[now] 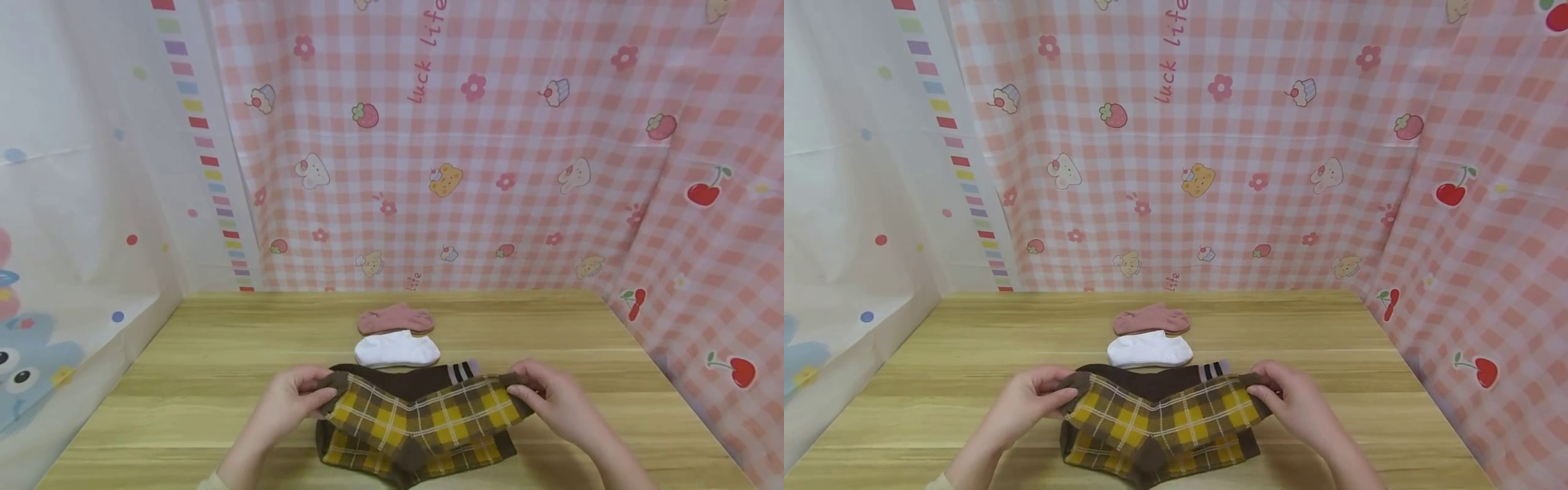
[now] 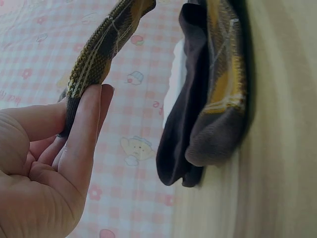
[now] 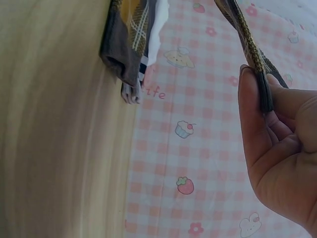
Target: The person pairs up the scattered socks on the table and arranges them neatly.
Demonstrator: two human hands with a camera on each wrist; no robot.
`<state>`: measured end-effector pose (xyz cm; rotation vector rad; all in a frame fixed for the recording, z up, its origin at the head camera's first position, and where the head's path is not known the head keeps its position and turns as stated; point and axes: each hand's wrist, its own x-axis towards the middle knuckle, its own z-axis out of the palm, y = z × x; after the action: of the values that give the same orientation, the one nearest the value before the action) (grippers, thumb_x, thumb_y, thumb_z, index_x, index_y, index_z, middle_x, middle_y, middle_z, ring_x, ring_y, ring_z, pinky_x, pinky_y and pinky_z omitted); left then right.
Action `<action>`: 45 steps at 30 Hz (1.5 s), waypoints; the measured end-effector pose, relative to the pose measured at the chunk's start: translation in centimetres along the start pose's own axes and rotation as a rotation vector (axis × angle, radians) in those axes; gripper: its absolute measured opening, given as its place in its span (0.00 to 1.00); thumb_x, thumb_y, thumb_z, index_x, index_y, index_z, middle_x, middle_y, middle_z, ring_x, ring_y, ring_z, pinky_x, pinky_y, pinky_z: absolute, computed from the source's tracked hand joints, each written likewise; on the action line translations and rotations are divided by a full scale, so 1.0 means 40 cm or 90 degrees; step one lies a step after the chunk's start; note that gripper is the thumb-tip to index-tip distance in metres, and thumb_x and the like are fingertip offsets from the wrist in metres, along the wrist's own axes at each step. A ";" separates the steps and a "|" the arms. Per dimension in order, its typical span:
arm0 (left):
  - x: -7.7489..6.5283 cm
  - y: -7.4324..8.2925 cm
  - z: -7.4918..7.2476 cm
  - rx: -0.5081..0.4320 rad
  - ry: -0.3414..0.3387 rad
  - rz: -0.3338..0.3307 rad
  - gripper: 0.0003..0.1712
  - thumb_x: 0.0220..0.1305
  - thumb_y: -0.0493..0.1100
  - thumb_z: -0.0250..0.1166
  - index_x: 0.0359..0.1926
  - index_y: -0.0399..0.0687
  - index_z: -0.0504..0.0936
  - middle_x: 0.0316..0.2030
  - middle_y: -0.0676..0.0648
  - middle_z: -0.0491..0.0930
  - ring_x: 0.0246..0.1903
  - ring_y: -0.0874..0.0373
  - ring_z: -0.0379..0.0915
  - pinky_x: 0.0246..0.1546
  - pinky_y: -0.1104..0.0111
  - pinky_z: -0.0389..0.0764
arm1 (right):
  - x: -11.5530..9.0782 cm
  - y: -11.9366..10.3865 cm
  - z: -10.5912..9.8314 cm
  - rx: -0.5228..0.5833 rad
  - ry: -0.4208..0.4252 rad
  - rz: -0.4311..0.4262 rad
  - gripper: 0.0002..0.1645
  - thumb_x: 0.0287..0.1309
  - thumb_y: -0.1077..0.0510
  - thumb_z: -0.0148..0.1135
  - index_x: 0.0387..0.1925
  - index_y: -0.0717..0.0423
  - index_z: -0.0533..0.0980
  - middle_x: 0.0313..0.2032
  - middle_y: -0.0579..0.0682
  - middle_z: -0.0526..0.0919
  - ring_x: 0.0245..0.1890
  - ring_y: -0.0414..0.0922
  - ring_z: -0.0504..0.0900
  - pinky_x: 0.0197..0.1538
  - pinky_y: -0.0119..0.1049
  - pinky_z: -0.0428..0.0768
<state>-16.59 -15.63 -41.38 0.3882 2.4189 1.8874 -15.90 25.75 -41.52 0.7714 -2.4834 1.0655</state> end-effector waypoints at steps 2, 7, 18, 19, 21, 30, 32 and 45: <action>-0.006 -0.003 -0.001 0.004 -0.010 -0.003 0.10 0.61 0.29 0.67 0.43 0.27 0.82 0.35 0.37 0.85 0.30 0.54 0.83 0.29 0.65 0.85 | -0.002 -0.002 0.003 0.004 -0.012 -0.002 0.11 0.57 0.68 0.67 0.39 0.52 0.78 0.29 0.37 0.82 0.25 0.32 0.77 0.25 0.31 0.78; -0.018 -0.017 -0.007 0.016 -0.018 -0.007 0.10 0.61 0.31 0.68 0.43 0.29 0.83 0.34 0.39 0.85 0.29 0.54 0.83 0.27 0.65 0.85 | -0.007 -0.007 0.010 0.004 -0.041 -0.007 0.09 0.59 0.67 0.67 0.38 0.52 0.78 0.29 0.37 0.81 0.25 0.31 0.75 0.24 0.30 0.77; -0.034 -0.043 -0.016 0.025 -0.046 -0.012 0.09 0.60 0.30 0.68 0.42 0.31 0.83 0.33 0.40 0.85 0.27 0.54 0.82 0.27 0.65 0.85 | -0.011 0.001 0.026 0.031 -0.083 -0.028 0.09 0.59 0.66 0.66 0.38 0.51 0.78 0.30 0.36 0.80 0.28 0.31 0.76 0.27 0.31 0.78; -0.035 -0.045 -0.016 0.025 -0.049 -0.014 0.09 0.60 0.30 0.68 0.42 0.31 0.83 0.33 0.40 0.85 0.27 0.53 0.82 0.27 0.65 0.85 | -0.011 0.003 0.028 0.033 -0.087 -0.030 0.09 0.59 0.66 0.66 0.38 0.51 0.77 0.30 0.36 0.80 0.28 0.31 0.76 0.27 0.31 0.79; -0.036 -0.050 -0.017 0.040 -0.055 -0.019 0.08 0.60 0.30 0.68 0.41 0.32 0.83 0.33 0.41 0.85 0.27 0.53 0.82 0.27 0.65 0.85 | -0.011 0.007 0.031 0.030 -0.095 -0.028 0.09 0.59 0.66 0.66 0.37 0.50 0.77 0.30 0.36 0.80 0.28 0.31 0.76 0.28 0.31 0.79; -0.042 -0.072 -0.019 0.032 -0.085 -0.032 0.07 0.58 0.27 0.67 0.39 0.32 0.83 0.32 0.40 0.85 0.29 0.51 0.83 0.27 0.64 0.85 | -0.004 0.019 0.037 -0.010 -0.144 -0.030 0.08 0.58 0.63 0.68 0.37 0.51 0.78 0.32 0.38 0.81 0.30 0.30 0.76 0.29 0.31 0.78; -0.043 -0.076 -0.019 0.027 -0.092 -0.037 0.07 0.57 0.26 0.68 0.38 0.32 0.83 0.32 0.39 0.84 0.30 0.50 0.83 0.27 0.64 0.85 | -0.003 0.023 0.039 -0.009 -0.167 -0.021 0.07 0.59 0.63 0.68 0.37 0.52 0.78 0.32 0.38 0.81 0.30 0.30 0.76 0.30 0.31 0.78; -0.035 -0.085 -0.024 0.102 -0.147 -0.037 0.10 0.55 0.24 0.67 0.39 0.33 0.83 0.31 0.41 0.84 0.29 0.50 0.83 0.27 0.66 0.85 | 0.003 0.048 0.051 -0.028 -0.258 0.006 0.06 0.59 0.60 0.68 0.34 0.49 0.78 0.32 0.36 0.80 0.33 0.32 0.78 0.35 0.33 0.80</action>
<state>-15.98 -17.61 -44.55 0.5069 2.4044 1.5358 -17.31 25.28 -43.90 1.0525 -2.8328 0.9286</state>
